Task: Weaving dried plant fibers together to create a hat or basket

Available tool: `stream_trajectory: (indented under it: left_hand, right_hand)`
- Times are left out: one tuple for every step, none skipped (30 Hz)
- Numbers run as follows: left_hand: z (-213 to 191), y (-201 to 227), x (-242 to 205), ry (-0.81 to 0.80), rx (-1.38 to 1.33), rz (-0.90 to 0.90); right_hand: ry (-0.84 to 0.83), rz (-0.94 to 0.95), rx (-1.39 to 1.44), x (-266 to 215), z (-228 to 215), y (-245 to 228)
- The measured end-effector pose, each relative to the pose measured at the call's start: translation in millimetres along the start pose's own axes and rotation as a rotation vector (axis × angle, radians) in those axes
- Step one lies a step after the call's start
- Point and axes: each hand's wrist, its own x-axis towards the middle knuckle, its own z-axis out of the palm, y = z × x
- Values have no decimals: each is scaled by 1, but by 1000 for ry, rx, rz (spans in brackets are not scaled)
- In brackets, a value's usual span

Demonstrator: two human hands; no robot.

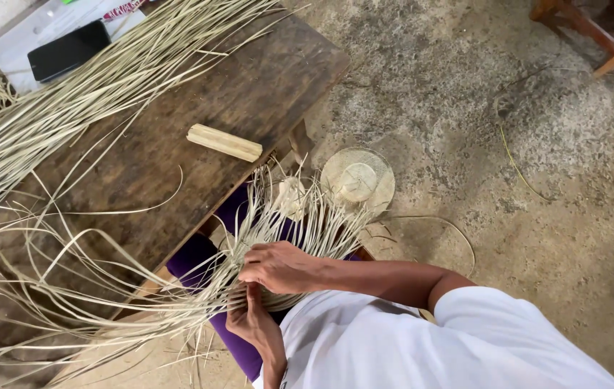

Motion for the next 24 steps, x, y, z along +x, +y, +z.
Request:
stream_trajectory:
  left_hand:
    - [-3, -7, 1, -3, 17, 59]
    - [-7, -15, 1, -5, 33, 118]
    - [-10, -24, 4, -4, 31, 118]
    - [-14, -34, 7, 1, 28, 206]
    - [-18, -44, 10, 6, 25, 294]
    - [-38, -86, 27, 8, 23, 294]
    - [-58, -128, 43, 30, 195, 405]
    - [-77, -171, 60, 52, 368, 515]
    - [-66, -146, 51, 53, 366, 515]
    - [-56, -122, 41, 22, 312, 498]
    - [-45, -98, 32, -9, 258, 480]
    - [-38, -81, 24, -9, 257, 480]
    - [-30, -65, 16, -15, 164, 407]
    - [-23, -49, 8, -21, 71, 335]
    - [-21, -45, 7, -21, 70, 335]
    - [-20, -41, 6, -18, 93, 284]
    - [-18, -36, 6, -14, 116, 233]
    - [-20, -36, 9, -12, 117, 234]
    - [-22, -36, 12, -49, 123, 188]
    - [-24, -36, 14, -87, 129, 140]
    - [-24, -24, 14, -87, 129, 139]
    - [-23, -14, 13, -121, 136, 12]
    - [-22, -3, 13, -155, 142, -115]
    - [-26, -5, 19, -157, 142, -116]
  right_hand:
    - [-12, -2, 9, 0, -1, -1]
    - [-24, -6, 19, 0, -1, -2]
    - [-25, -8, 17, 1, -2, -3]
    - [-36, -11, 26, 1, -3, -4]
    - [-48, -14, 34, 2, -4, -5]
    - [-49, -16, 33, 2, -5, -5]
    - [-55, -25, 60, 3, -6, -5]
    - [-60, -33, 88, 3, -8, -5]
    - [-60, -34, 86, 4, -8, -4]
    - [-49, -55, 82, 4, -7, -3]
    - [-39, -76, 78, 4, -6, -1]
    - [-40, -76, 77, 3, -4, 0]
    - [-18, -103, 23, 3, -1, 2]
    - [4, -130, -31, 2, 2, 3]
    - [3, -130, -32, 1, 5, 6]
    - [13, -124, -23, 0, 8, 8]
    - [24, -119, -13, -1, 11, 10]
    - [24, -121, -11, -2, 8, 9]
    - [39, -79, 116, -2, 5, 7]
    - [54, -34, 241, -3, 2, 6]
    - [54, -34, 242, -5, -2, 3]
    - [-4, -44, 243, -6, -7, 1]
    - [-62, -54, 243, -8, -13, -1]
    - [-62, -52, 242, -7, -21, -13]
